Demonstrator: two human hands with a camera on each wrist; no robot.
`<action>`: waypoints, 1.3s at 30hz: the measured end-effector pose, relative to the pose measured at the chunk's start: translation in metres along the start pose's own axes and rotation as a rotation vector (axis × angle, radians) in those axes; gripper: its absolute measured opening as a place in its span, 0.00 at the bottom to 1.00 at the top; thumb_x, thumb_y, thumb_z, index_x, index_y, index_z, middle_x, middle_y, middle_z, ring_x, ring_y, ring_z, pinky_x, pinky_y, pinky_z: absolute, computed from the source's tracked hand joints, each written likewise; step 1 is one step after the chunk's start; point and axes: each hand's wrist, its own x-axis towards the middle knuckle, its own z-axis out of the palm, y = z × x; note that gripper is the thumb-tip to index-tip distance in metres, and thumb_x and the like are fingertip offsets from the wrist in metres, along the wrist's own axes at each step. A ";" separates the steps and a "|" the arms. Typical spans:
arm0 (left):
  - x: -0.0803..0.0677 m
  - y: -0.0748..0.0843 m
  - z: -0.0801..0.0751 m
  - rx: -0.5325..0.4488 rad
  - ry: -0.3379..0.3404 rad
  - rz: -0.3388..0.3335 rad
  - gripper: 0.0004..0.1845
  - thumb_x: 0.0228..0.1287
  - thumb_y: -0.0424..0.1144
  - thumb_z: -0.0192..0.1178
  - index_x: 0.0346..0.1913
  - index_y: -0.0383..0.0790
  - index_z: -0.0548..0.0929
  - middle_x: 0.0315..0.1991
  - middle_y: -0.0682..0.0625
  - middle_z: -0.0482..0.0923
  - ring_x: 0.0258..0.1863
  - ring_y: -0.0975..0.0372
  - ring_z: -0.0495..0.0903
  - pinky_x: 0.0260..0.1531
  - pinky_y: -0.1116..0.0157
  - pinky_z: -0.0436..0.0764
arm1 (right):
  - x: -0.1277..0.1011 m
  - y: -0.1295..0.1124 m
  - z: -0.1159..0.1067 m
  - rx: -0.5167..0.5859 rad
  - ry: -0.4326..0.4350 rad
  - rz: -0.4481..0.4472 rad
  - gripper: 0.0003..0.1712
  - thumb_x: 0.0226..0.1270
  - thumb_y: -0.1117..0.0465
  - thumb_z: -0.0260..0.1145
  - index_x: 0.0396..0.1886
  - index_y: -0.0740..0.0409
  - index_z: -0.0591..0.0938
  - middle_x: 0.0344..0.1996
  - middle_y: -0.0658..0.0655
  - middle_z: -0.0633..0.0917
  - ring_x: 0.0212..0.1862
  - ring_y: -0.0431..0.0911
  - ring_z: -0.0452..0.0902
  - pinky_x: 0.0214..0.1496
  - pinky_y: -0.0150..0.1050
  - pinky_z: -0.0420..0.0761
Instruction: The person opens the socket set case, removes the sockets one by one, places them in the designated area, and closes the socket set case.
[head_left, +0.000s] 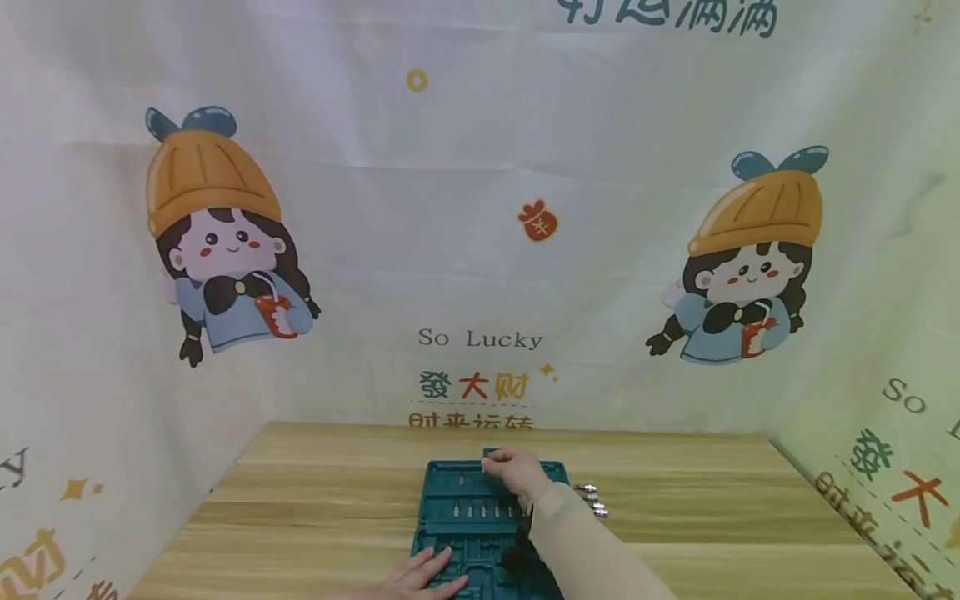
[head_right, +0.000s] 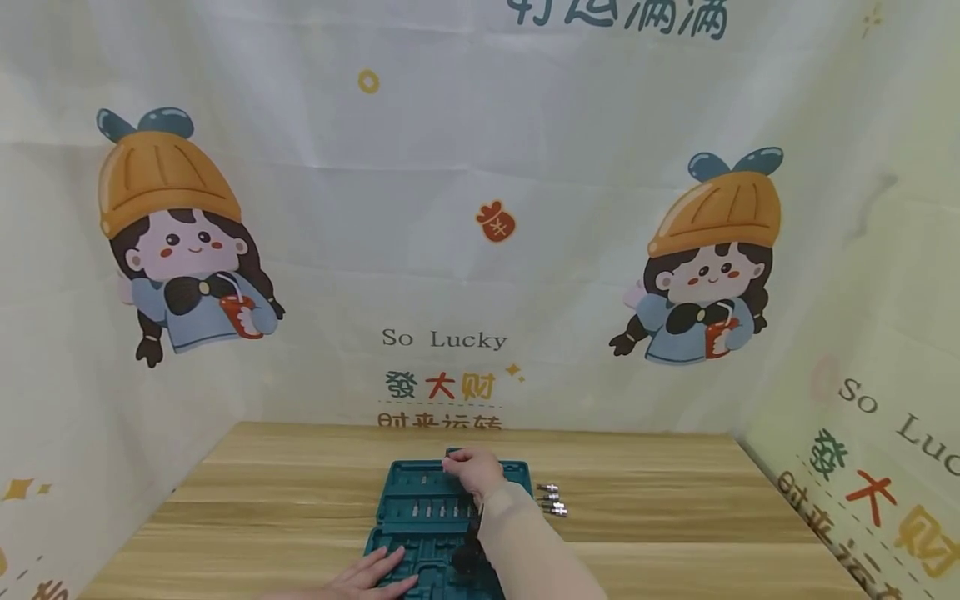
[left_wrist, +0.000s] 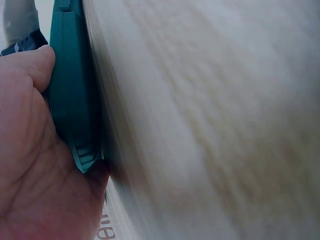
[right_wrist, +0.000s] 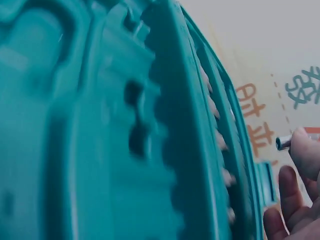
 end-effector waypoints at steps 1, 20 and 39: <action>0.001 0.000 0.000 -0.009 -0.006 -0.008 0.29 0.71 0.61 0.46 0.73 0.65 0.61 0.75 0.48 0.51 0.73 0.46 0.51 0.63 0.49 0.64 | -0.003 -0.001 -0.005 -0.009 -0.012 -0.006 0.19 0.71 0.58 0.62 0.54 0.67 0.80 0.56 0.66 0.77 0.62 0.65 0.68 0.59 0.60 0.68; 0.011 -0.015 0.003 -0.007 -0.121 -0.049 0.33 0.69 0.63 0.47 0.75 0.64 0.56 0.77 0.53 0.44 0.75 0.50 0.44 0.64 0.46 0.60 | -0.039 0.025 -0.099 -0.080 -0.026 -0.105 0.19 0.70 0.60 0.63 0.51 0.71 0.78 0.44 0.58 0.83 0.49 0.52 0.78 0.53 0.54 0.74; 0.004 -0.010 -0.007 -0.054 -0.154 0.038 0.32 0.75 0.57 0.43 0.77 0.61 0.49 0.77 0.48 0.40 0.75 0.49 0.39 0.62 0.43 0.61 | -0.071 0.056 -0.152 -0.256 -0.062 -0.100 0.11 0.62 0.65 0.69 0.39 0.70 0.83 0.35 0.53 0.84 0.39 0.44 0.76 0.42 0.41 0.75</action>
